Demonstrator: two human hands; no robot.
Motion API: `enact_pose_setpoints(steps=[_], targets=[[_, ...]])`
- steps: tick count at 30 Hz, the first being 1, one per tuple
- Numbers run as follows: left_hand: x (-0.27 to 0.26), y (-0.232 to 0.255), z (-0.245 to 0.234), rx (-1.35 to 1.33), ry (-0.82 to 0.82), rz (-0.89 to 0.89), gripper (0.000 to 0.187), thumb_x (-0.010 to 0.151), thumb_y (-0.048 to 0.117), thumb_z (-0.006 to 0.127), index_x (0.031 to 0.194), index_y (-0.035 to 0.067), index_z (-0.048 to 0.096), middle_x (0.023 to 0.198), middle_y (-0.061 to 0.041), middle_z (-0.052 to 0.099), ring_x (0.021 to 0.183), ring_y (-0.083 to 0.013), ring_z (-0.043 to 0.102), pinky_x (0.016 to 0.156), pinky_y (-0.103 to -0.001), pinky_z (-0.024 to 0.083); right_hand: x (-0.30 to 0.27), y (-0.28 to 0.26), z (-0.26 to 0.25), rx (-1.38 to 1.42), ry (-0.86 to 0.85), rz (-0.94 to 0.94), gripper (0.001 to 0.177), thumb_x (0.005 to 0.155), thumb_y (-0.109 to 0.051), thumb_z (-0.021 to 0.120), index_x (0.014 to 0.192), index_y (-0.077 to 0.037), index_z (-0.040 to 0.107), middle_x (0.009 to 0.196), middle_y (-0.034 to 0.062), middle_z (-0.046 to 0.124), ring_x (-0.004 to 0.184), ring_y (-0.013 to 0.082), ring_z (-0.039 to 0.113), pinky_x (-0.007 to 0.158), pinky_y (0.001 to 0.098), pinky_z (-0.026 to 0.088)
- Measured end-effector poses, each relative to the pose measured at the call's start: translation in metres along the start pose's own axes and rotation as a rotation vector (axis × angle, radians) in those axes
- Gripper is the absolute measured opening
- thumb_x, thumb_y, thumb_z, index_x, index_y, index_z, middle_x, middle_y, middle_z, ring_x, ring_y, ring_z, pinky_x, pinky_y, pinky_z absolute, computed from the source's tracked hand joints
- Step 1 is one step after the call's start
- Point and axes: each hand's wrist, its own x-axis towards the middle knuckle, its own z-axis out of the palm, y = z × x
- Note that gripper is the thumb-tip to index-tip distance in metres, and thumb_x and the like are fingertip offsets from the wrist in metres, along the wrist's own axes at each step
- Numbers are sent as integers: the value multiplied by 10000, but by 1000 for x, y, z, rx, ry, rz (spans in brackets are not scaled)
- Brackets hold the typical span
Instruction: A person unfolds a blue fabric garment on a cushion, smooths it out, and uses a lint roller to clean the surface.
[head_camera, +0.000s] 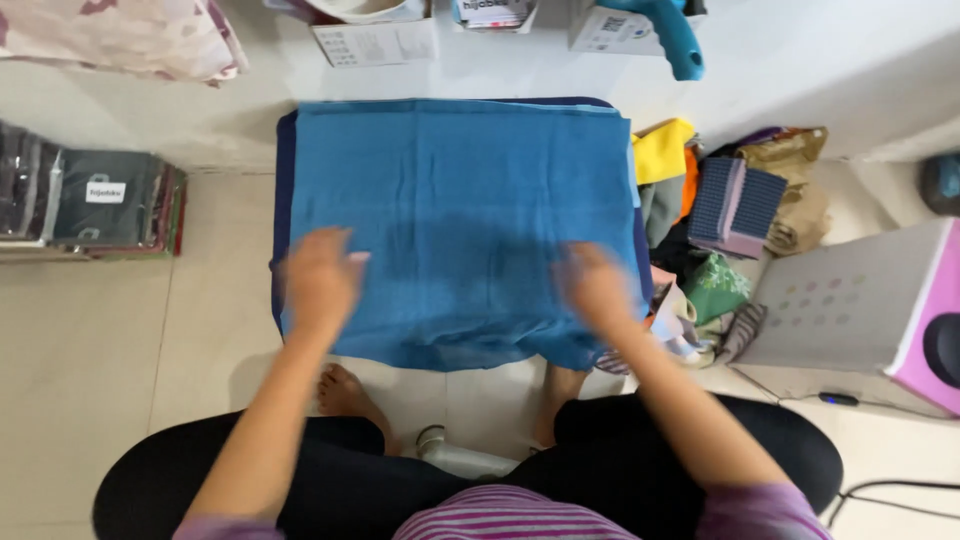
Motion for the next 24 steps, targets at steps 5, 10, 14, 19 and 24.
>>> enact_pose_setpoints(steps=[5, 10, 14, 19, 24], targets=[[-7, 15, 82, -130, -180, 264, 519, 987, 430, 598, 1442, 182, 599, 1468, -119, 603, 1347, -435, 542, 1034, -611, 471, 23, -71, 41, 115, -9, -255, 588, 1043, -520, 449, 1557, -236, 466, 1621, 82, 427, 1491, 303, 387, 1179, 527, 289], [-15, -104, 100, 250, -42, 177, 534, 1014, 468, 586, 1492, 230, 577, 1498, -104, 595, 1332, -441, 564, 1104, -583, 449, 1, 46, 25, -23, 16, -38, 534, 1035, -457, 478, 1513, -228, 542, 1605, 36, 485, 1474, 291, 433, 1247, 521, 232], [8, -86, 89, 307, -234, -249, 597, 1105, 554, 410, 1537, 161, 532, 1630, -148, 422, 1469, -442, 315, 1180, -631, 170, 22, 47, 16, -136, 64, 317, 672, 1015, -599, 509, 1536, -175, 530, 1568, 206, 495, 1411, 577, 399, 1094, 796, 243], [38, 26, 110, 101, 40, 288, 515, 995, 512, 592, 1409, 207, 621, 1423, -84, 604, 1312, -352, 543, 1106, -589, 413, 83, -61, 61, 67, -17, -95, 610, 1018, -635, 451, 1566, -366, 432, 1668, -7, 358, 1550, 299, 285, 1220, 638, 124], [55, -22, 116, 165, -14, 215, 503, 984, 515, 584, 1434, 291, 604, 1455, 4, 596, 1381, -302, 506, 1128, -536, 403, 102, 9, 72, 99, 20, -60, 514, 1016, -575, 494, 1493, -391, 544, 1552, -35, 527, 1441, 277, 476, 1155, 604, 339]])
